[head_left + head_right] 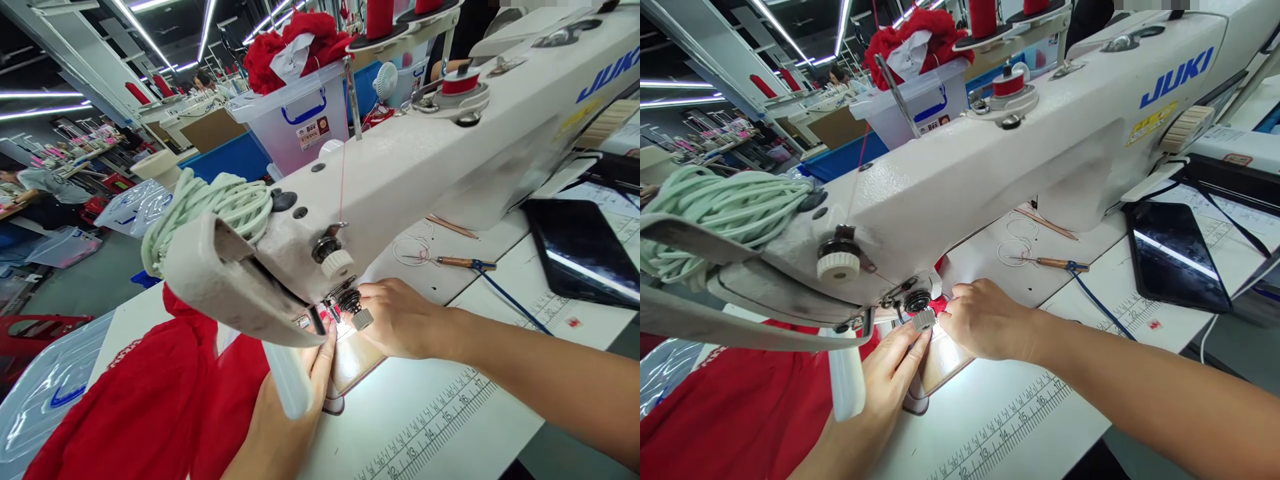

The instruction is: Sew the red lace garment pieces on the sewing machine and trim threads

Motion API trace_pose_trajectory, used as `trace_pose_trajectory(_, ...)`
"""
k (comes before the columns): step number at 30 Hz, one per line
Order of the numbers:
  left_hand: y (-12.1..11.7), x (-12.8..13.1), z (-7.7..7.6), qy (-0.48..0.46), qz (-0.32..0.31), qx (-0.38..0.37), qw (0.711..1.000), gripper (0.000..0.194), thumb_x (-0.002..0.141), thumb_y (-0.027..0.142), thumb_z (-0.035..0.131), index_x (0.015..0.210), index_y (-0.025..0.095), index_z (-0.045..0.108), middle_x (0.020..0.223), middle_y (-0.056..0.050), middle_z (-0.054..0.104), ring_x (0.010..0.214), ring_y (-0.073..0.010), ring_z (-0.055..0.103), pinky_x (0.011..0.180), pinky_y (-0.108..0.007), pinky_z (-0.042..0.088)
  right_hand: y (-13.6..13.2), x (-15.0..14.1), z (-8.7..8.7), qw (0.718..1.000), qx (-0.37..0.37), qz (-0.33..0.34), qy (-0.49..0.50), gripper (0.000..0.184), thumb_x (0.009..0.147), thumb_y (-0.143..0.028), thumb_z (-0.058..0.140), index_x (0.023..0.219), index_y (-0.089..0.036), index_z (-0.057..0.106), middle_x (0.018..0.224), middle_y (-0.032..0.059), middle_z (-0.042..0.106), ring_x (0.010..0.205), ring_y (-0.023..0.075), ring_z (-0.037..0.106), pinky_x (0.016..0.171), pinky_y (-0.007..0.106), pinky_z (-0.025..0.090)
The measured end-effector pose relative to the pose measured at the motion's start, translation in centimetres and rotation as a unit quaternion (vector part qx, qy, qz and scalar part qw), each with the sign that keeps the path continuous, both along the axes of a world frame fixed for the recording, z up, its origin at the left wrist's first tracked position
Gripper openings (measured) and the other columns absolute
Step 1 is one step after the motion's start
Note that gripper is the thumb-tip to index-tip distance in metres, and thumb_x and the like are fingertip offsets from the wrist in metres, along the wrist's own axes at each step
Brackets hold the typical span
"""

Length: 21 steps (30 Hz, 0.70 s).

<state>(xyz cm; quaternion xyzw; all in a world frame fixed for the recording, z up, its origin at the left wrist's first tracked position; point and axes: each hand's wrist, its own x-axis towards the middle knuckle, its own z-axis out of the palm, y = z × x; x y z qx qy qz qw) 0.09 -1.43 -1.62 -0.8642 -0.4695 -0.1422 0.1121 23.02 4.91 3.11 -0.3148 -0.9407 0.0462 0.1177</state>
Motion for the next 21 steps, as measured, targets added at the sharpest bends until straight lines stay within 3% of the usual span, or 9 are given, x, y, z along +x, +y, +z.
trace_pose_trajectory(6, -0.04, 0.2, 0.06, 0.0, 0.006, -0.006, 1.0, 0.04, 0.094, 0.018, 0.036, 0.129, 0.025, 0.055, 0.122, -0.006, 0.064, 0.122, -0.0264, 0.053, 0.103, -0.044, 0.044, 0.02, 0.02, 0.18, 1.0, -0.008, -0.003, 0.0, 0.022, 0.082, -0.007, 0.047, 0.064, -0.017, 0.053, 0.061, 0.0024, 0.056, 0.063, 0.0155, 0.042, 0.049, 0.031, 0.016)
trace_pose_trajectory(15, 0.27, 0.3, 0.34, -0.021, 0.002, -0.026, 0.999, 0.041, 0.097, 0.026, 0.03, 0.132, 0.027, 0.051, 0.118, -0.006, 0.066, 0.119, -0.0247, 0.055, 0.104, -0.045, 0.043, 0.22, -0.13, -0.18, 0.999, -0.024, -0.012, 0.018, 0.017, 0.07, -0.003, 0.049, 0.062, -0.017, 0.054, 0.06, 0.0036, 0.055, 0.062, 0.0162, 0.044, 0.049, 0.03, 0.021)
trace_pose_trajectory(21, 0.39, 0.33, 0.08, -0.044, 0.049, -0.068, 0.996, 0.042, 0.098, 0.029, 0.027, 0.131, 0.03, 0.053, 0.119, -0.003, 0.066, 0.118, -0.0224, 0.056, 0.106, -0.044, 0.041, 0.22, -0.09, -0.38, 0.999, -0.021, -0.032, 0.018, 0.016, 0.066, -0.003, 0.048, 0.06, -0.017, 0.053, 0.057, 0.0033, 0.05, 0.059, 0.0158, 0.042, 0.048, 0.03, 0.022)
